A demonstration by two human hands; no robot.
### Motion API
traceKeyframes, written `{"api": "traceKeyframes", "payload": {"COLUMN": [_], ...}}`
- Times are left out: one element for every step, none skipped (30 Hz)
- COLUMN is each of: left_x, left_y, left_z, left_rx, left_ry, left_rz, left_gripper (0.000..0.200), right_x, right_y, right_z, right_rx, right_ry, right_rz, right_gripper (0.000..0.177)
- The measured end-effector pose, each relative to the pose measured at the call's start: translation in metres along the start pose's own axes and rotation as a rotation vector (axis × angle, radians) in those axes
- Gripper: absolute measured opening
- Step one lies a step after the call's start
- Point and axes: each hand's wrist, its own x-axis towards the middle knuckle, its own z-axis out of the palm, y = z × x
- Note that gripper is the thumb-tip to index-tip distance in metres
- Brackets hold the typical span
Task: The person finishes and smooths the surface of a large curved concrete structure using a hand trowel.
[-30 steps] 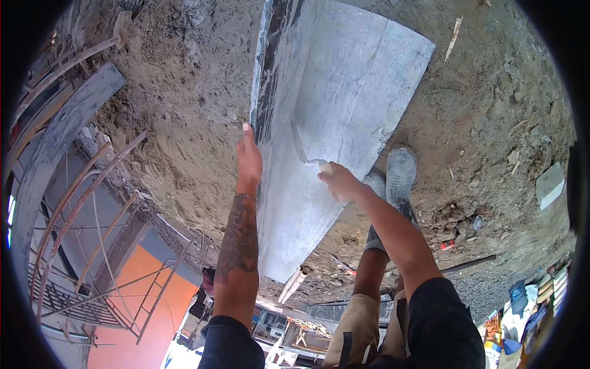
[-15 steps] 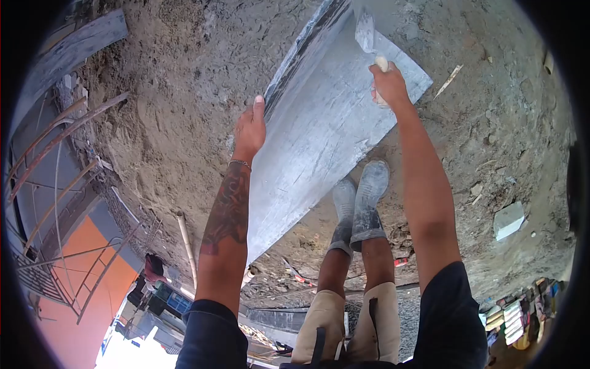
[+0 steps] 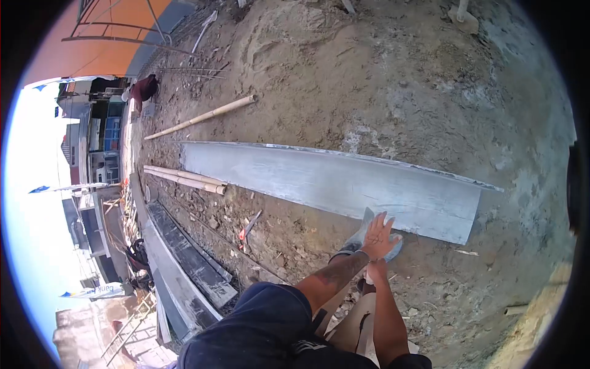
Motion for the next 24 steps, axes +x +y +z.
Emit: {"api": "traceKeyframes", "payload": {"left_x": [-0.041,-0.087,-0.13,-0.182,-0.223,-0.273,-0.32,-0.359,-0.405,-0.444,-0.475,-0.502,-0.526,-0.546,-0.564,-0.572,-0.577,-0.57,-0.564,-0.568,-0.57,-0.574,-0.578,-0.578], "left_y": [-0.025,-0.068,-0.104,-0.125,-0.149,-0.181,-0.217,-0.205,-0.211,-0.215,-0.211,-0.195,-0.181,-0.188,-0.198,-0.192,-0.186,-0.167,-0.171,-0.173,-0.19,-0.209,-0.232,-0.261], "left_z": [-0.021,-0.014,-0.034,-0.066,-0.096,-0.105,-0.105,-0.143,-0.15,-0.156,-0.157,-0.154,-0.151,-0.112,-0.052,-0.033,-0.014,-0.003,0.05,0.052,0.049,0.039,0.03,0.013], "left_rx": [-0.004,0.021,0.069,0.139,-0.009,-0.028,-0.033,-0.049,-0.033,-0.087,-0.144,-0.194,-0.237,-0.189,-0.138,-0.187,-0.313,-0.3,-0.447,-0.548,-0.566,-0.549,-0.504,-0.431], "left_ry": [-0.035,-0.008,-0.11,-0.045,-0.141,-0.055,-0.034,-0.01,0.096,0.181,0.261,0.343,0.423,0.427,0.424,0.222,-0.082,-0.128,-0.036,-0.011,0.011,0.024,0.049,0.088], "left_rz": [-0.183,-0.381,-0.503,-0.522,-0.768,-0.839,-0.917,-1.035,-1.082,-1.167,-1.253,-1.307,-1.356,-1.4,-1.438,-1.329,-1.187,-1.145,-1.163,-1.073,-0.921,-0.777,-0.675,-0.618], "left_gripper": [0.069,0.069,0.069,0.076,0.072,0.066,0.066,0.064,0.064,0.063,0.062,0.062,0.062,0.054,0.048,0.04,0.049,0.042,0.038,0.039,0.039,0.04,0.04,0.041], "right_x": [-0.017,-0.031,-0.036,-0.044,-0.072,-0.085,-0.07,-0.074,-0.068,-0.066,-0.053,-0.05,-0.048,-0.064,-0.072,-0.065,-0.056,-0.048,-0.053,-0.099,-0.113,-0.1,-0.12,-0.11], "right_y": [-0.004,-0.003,-0.005,-0.006,-0.04,-0.049,-0.019,-0.014,-0.003,0.001,0.009,-0.011,-0.033,-0.071,-0.093,-0.103,-0.112,-0.111,-0.108,-0.148,-0.16,-0.156,-0.169,-0.167], "right_z": [-0.015,-0.036,-0.057,-0.08,-0.096,-0.119,-0.155,-0.189,-0.222,-0.25,-0.286,-0.283,-0.28,-0.238,-0.21,-0.195,-0.179,-0.172,-0.163,-0.095,-0.047,-0.017,0.034,0.066], "right_rx": [0.022,-0.107,-0.222,-0.519,-0.48,-0.617,-0.804,-0.849,-1.043,-1.186,-1.466,-1.624,-1.778,-1.942,-2.1,-2.115,-1.78,-1.431,-1.073,-0.761,-0.753,-0.763,-0.695,-0.791], "right_ry": [0.011,-0.007,-0.01,0.093,0.147,0.137,0.252,0.218,0.244,0.252,0.09,0.002,-0.08,-0.163,-0.243,-0.227,-0.068,0.071,0.197,0.104,0.109,0.094,0.081,0.072], "right_rz": [0.247,0.285,0.303,0.095,0.138,0.092,0.075,0.046,0.094,0.129,0.03,-0.025,-0.096,-0.169,-0.236,-0.257,-0.109,0.033,0.162,0.103,0.027,-0.059,-0.062,-0.108], "right_gripper": [0.034,0.038,0.044,0.042,0.043,0.046,0.044,0.042,0.043,0.047,0.049,0.05,0.051,0.046,0.043,0.043,0.038,0.034,0.03,0.016,0.017,0.018,0.018,0.019]}}
